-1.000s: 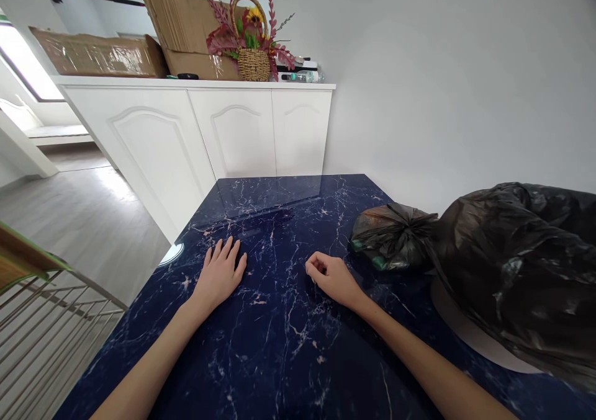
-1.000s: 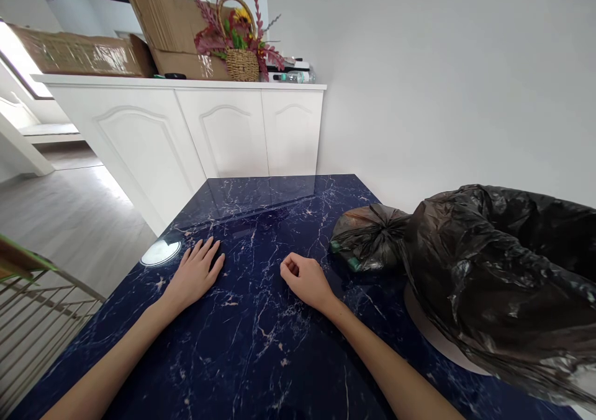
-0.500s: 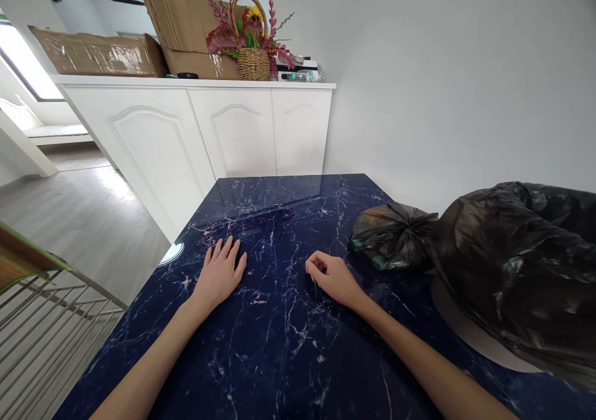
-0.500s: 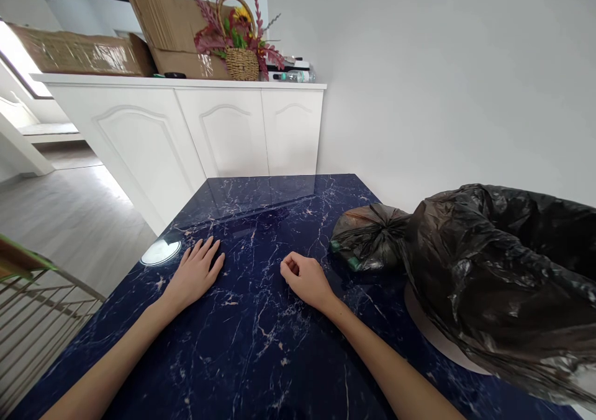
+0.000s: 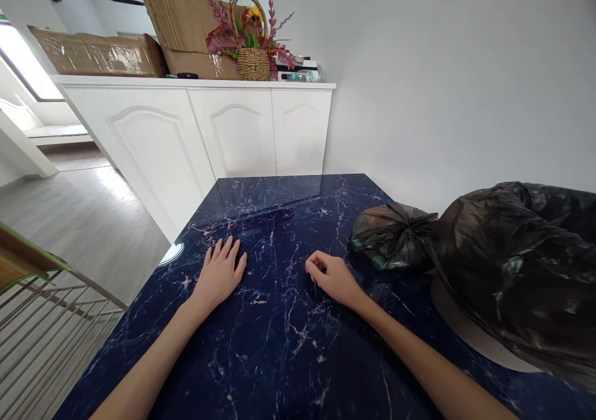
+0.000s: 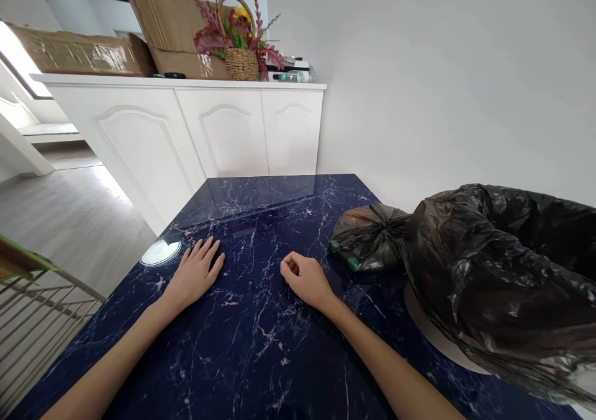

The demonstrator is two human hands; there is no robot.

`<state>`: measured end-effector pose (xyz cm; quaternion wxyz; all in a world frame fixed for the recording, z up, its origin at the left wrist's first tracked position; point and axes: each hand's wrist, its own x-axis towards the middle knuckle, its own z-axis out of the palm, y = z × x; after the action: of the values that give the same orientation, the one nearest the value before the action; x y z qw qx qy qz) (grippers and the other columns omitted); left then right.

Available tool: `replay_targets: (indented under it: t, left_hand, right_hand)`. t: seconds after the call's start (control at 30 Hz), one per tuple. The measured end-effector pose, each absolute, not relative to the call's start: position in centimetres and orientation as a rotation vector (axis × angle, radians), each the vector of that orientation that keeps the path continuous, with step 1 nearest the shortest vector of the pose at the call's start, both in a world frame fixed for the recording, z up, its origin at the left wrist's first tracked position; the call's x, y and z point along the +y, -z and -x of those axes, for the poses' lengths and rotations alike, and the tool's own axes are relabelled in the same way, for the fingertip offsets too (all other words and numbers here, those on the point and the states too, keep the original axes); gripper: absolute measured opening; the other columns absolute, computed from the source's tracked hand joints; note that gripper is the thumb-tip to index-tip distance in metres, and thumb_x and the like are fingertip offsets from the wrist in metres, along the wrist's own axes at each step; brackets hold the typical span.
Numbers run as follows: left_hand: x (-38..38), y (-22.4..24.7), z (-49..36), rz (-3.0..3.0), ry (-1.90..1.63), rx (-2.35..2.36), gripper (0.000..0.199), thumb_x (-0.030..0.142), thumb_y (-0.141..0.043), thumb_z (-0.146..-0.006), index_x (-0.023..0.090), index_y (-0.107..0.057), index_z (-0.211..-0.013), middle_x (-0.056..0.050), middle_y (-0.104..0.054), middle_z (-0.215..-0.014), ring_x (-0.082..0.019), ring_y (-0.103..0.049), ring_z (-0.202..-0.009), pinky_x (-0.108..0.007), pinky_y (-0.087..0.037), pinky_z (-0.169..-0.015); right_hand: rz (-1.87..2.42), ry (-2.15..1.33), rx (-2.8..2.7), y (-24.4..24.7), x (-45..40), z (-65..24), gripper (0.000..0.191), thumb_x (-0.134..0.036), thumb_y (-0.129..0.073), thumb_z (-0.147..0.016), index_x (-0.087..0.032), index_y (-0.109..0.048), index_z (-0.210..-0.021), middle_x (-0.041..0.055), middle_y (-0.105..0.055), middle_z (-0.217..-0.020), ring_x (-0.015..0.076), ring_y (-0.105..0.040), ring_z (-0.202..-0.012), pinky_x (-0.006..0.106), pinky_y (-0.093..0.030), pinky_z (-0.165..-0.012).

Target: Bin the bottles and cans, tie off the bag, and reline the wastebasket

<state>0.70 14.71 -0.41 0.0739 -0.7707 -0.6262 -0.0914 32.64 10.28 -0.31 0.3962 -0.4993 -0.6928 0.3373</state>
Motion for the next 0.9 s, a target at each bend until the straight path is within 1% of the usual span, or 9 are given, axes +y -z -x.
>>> replay_targets:
  t: [0.23, 0.6, 0.73, 0.9]
  left_hand:
    - [14.62, 0.2, -0.83, 2.326, 0.232, -1.916, 0.071, 0.05, -0.026, -0.111, 0.009, -0.047, -0.165, -0.015, -0.039, -0.175, -0.041, -0.03, -0.165, -0.063, -0.027, -0.133]
    - [14.77, 0.51, -0.65, 2.313, 0.274, -1.884, 0.069, 0.05, -0.03, -0.11, 0.011, -0.05, -0.163, -0.016, -0.044, -0.172, -0.041, -0.033, -0.164, -0.063, -0.031, -0.131]
    - [14.77, 0.51, -0.69, 2.307, 0.269, -1.887, 0.069, 0.051, -0.028, -0.11, 0.012, -0.05, -0.164, -0.015, -0.044, -0.173, -0.04, -0.032, -0.164, -0.062, -0.03, -0.132]
    - [14.68, 0.24, -0.8, 2.318, 0.227, -1.908, 0.071, 0.05, -0.027, -0.111, 0.01, -0.048, -0.165, -0.015, -0.04, -0.175, -0.041, -0.03, -0.165, -0.062, -0.028, -0.133]
  right_hand:
    - [1.269, -0.854, -1.759, 0.24, 10.23, -32.65, 0.026, -0.04, -0.054, -0.101, -0.024, -0.063, -0.083, -0.0012, -0.067, -0.071, 0.0166, -0.061, -0.066, 0.028, -0.043, -0.064]
    - [1.264, -0.817, -1.776, 0.26, 10.27, -32.63, 0.025, -0.038, -0.053, -0.1, -0.024, -0.063, -0.082, -0.0017, -0.067, -0.07, 0.0164, -0.061, -0.065, 0.027, -0.043, -0.063]
    - [1.259, -0.768, -1.794, 0.2, 10.21, -32.59, 0.025, -0.038, -0.052, -0.102, -0.025, -0.062, -0.083, -0.0015, -0.067, -0.07, 0.0166, -0.062, -0.064, 0.027, -0.044, -0.062]
    - [1.22, -0.628, -1.874, -0.14, 9.69, -32.57, 0.026, -0.037, -0.05, -0.105, -0.025, -0.061, -0.084, -0.0006, -0.067, -0.072, 0.0168, -0.062, -0.063, 0.027, -0.044, -0.06]
